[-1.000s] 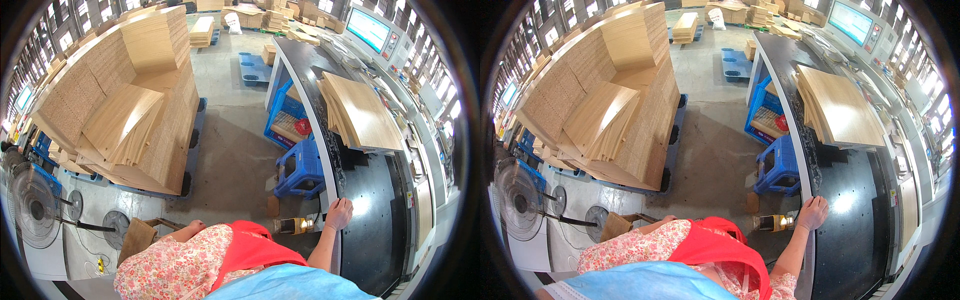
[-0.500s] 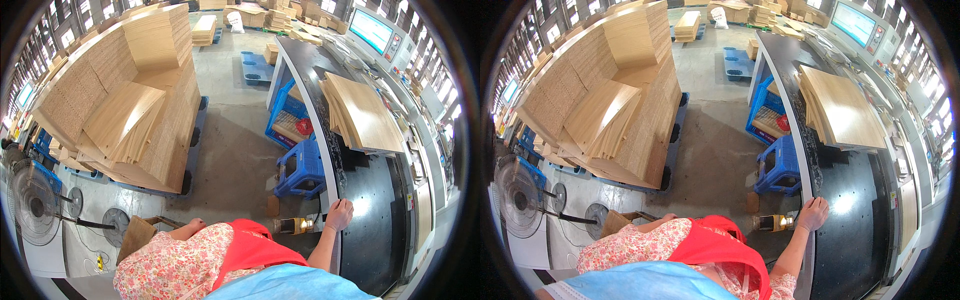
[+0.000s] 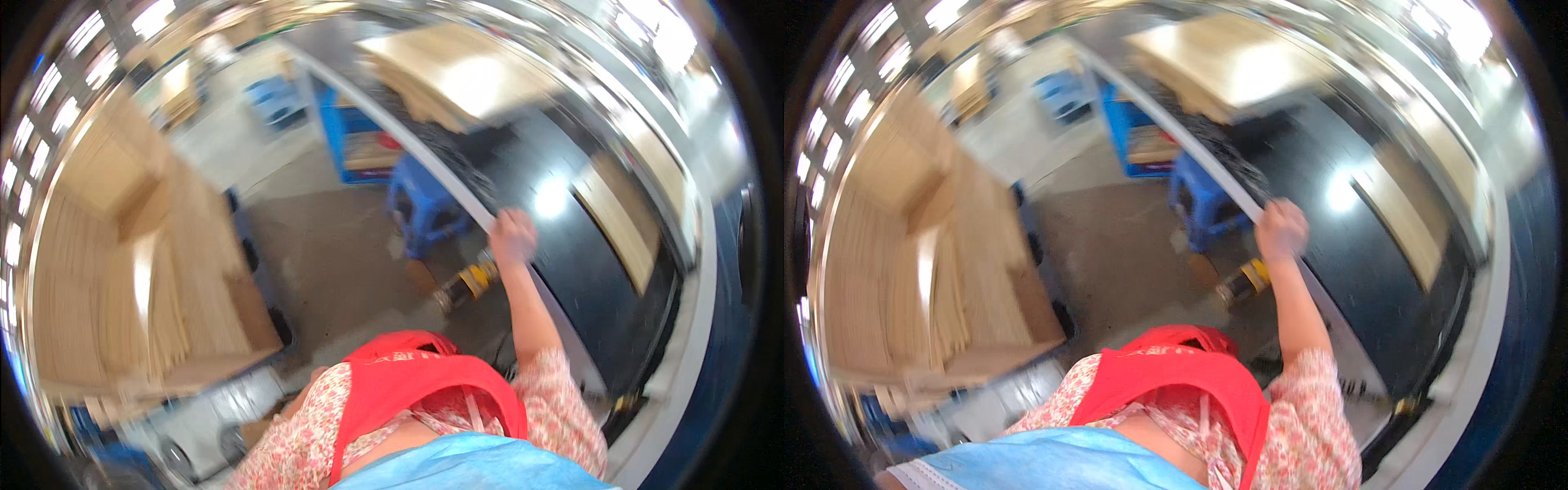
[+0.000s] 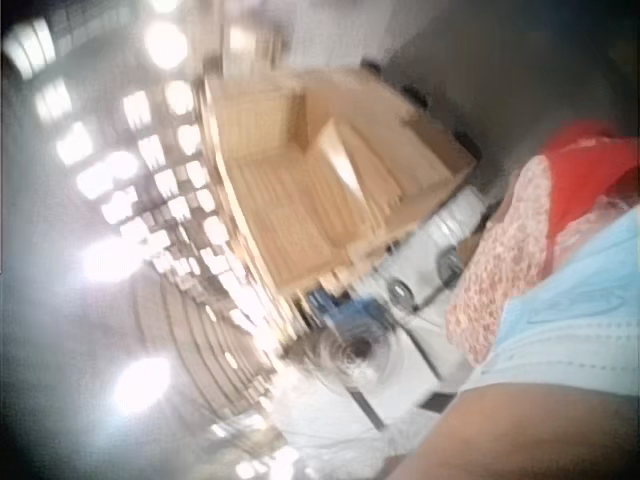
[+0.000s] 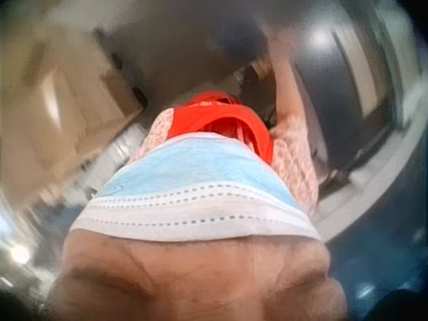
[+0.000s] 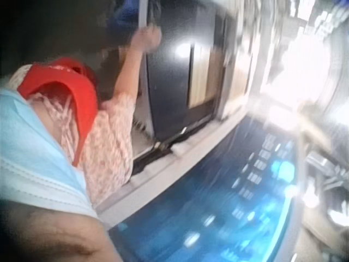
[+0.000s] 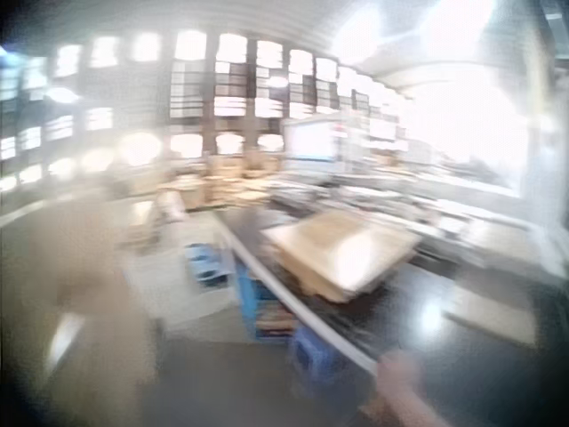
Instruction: The person takes wooden panels from a stack, places them on a processing machine for edge treatment or cleaning, uses an air nozzle to blow dust off the machine and panels, and restacks the finished pieces.
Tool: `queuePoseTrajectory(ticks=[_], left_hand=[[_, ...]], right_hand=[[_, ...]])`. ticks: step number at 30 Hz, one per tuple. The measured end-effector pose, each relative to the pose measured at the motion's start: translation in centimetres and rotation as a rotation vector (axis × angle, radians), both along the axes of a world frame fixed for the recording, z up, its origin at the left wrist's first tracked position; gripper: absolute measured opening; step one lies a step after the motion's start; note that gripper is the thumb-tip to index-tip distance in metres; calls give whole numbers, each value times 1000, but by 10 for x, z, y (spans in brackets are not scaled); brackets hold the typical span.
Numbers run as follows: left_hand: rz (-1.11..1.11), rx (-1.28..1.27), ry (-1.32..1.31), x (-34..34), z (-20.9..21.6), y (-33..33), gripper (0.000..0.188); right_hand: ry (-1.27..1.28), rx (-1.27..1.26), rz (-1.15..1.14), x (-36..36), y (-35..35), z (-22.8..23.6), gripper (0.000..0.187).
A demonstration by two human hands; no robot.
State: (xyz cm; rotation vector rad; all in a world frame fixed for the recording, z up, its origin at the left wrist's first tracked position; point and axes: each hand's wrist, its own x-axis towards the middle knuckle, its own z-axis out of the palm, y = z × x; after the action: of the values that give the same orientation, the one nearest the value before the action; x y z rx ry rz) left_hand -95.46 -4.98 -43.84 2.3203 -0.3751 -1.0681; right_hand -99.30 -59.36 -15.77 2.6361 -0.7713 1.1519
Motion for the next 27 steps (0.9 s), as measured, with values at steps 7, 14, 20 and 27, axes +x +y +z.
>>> queuePoseTrajectory(ticks=[7,14,20,27], left_hand=[[275,-71,93,35,51,-74,33],[296,-417,133,36,165,-194,37],[-213,-531,-7,13,220,-294,47],[-263,-720,694,-21,240,-409,55]], right_hand=[[86,182,-131,-70,-95,58,27],[368,286,-521,-189,-243,2,48],[438,137,-263,-209,-187,10,44],[378,261,46,-190,-25,53,38]])
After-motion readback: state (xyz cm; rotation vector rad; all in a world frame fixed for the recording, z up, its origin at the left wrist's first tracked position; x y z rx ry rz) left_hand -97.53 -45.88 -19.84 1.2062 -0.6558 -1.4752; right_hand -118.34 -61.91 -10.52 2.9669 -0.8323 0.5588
